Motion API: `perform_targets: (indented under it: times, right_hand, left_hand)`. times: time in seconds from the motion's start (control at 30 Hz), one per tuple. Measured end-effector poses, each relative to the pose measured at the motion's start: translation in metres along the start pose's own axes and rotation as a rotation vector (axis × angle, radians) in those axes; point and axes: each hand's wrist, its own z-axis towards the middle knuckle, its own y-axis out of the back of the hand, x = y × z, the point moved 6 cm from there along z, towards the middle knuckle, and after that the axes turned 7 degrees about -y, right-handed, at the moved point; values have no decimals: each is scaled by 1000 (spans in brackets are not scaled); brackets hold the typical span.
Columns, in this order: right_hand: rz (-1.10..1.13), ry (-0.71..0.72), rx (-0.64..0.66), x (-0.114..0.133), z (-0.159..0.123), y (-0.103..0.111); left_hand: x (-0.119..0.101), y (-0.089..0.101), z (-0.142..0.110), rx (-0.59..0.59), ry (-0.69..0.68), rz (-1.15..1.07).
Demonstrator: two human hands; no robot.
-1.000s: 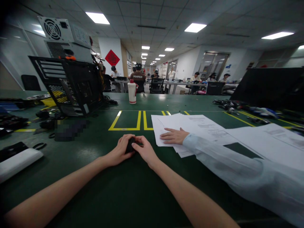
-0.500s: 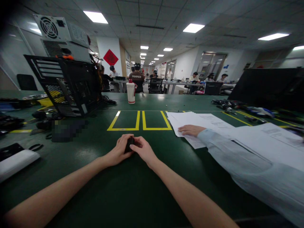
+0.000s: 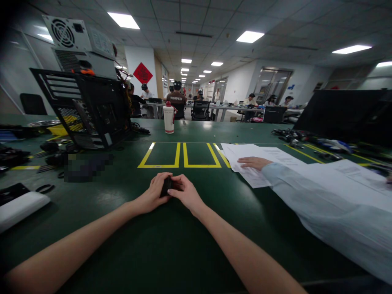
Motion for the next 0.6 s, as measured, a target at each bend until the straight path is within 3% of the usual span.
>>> perform_targets:
  times: [0.23, 0.37, 0.6]
  right_hand:
    - [-40, -35, -130, -4, 6, 4]
    - [-30, -97, -99, -9, 7, 6]
    - [11, -3, -25, 0, 0, 3]
  left_hand:
    - [0, 0, 1, -12, 5, 11]
    - [0, -2, 2, -11, -7, 11]
    - [0, -5, 4, -20, -34, 23]
